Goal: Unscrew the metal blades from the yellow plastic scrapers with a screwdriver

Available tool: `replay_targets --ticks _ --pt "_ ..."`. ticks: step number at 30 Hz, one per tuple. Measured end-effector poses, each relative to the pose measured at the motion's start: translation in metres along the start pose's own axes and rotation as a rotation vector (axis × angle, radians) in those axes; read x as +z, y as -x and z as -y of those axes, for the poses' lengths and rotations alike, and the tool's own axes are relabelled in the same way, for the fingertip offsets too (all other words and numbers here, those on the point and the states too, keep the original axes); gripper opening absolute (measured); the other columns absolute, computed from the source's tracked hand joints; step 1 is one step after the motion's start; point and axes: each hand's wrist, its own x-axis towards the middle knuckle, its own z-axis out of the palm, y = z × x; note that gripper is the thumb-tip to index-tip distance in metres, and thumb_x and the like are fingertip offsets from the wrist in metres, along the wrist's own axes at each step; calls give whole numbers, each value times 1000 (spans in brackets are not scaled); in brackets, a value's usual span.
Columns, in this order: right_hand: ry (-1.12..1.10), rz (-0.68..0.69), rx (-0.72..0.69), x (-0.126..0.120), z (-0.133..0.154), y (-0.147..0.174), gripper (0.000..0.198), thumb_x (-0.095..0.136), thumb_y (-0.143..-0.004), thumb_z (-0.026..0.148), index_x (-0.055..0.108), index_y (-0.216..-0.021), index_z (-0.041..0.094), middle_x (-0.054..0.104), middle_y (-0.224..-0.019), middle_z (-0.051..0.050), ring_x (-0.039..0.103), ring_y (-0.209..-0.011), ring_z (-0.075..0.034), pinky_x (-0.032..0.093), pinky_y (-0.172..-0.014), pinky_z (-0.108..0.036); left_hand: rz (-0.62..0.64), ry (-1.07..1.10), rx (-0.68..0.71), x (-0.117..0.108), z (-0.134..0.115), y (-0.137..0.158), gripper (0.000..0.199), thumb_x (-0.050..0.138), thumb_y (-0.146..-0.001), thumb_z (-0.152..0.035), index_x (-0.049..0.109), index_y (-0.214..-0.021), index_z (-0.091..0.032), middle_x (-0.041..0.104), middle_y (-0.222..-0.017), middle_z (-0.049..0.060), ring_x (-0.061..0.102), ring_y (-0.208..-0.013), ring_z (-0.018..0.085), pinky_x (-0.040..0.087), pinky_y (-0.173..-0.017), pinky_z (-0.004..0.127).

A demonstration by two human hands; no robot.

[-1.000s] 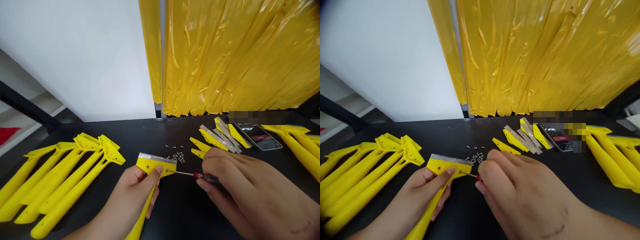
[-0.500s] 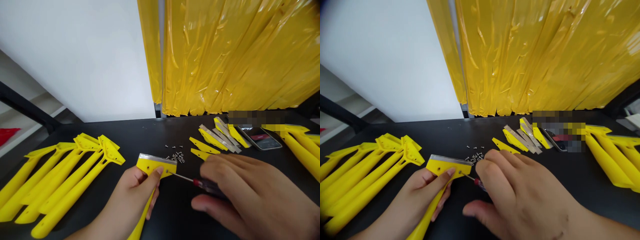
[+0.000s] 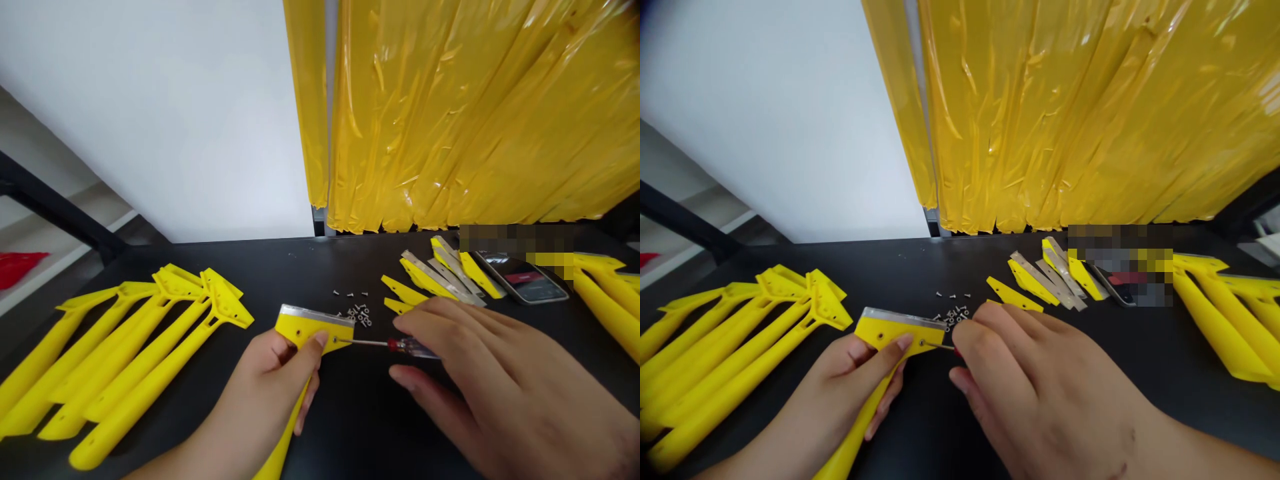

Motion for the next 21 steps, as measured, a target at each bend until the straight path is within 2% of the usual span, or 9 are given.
replay_targets --ticks 5,11,17,19,21 --pt "-90 58 -24 2 -2 2 15 51 -97 6 54 -104 19 65 -88 -4 62 -75 -21 48 -68 -36 -9 24 -10 0 -2 0 50 71 -82 -61 55 -54 -22 50 -37 -3 40 -32 10 33 -37 21" --pt "-83 131 -12 -2 -5 12 10 52 -104 15 59 -105 22 74 -89 -3 67 -70 -20 47 -63 -34 17 64 4 -1 1 -1 49 72 -83 -61 55 -57 -22 51 -41 -4 40 -33 9 33 -35 20" --pt "-86 42 27 -4 3 8 14 48 -111 26 60 -105 22 79 -80 -2 60 -46 -16 35 -43 -38 51 48 8 1 4 0 50 70 -84 -60 54 -56 -22 49 -41 -3 39 -32 8 32 -35 20" --pt "-188 66 87 -6 5 3 15 48 -111 28 61 -106 22 79 -80 -1 64 -47 -15 40 -40 -34 62 39 -4 1 4 0 52 71 -85 -60 53 -54 -22 50 -40 -2 39 -31 8 32 -34 20" --pt "-324 62 158 -9 4 3 9 53 -110 30 61 -109 26 79 -83 2 71 -57 -13 50 -48 -27 71 55 -13 0 4 0 51 71 -86 -59 56 -56 -20 51 -41 -2 40 -31 9 32 -35 20"
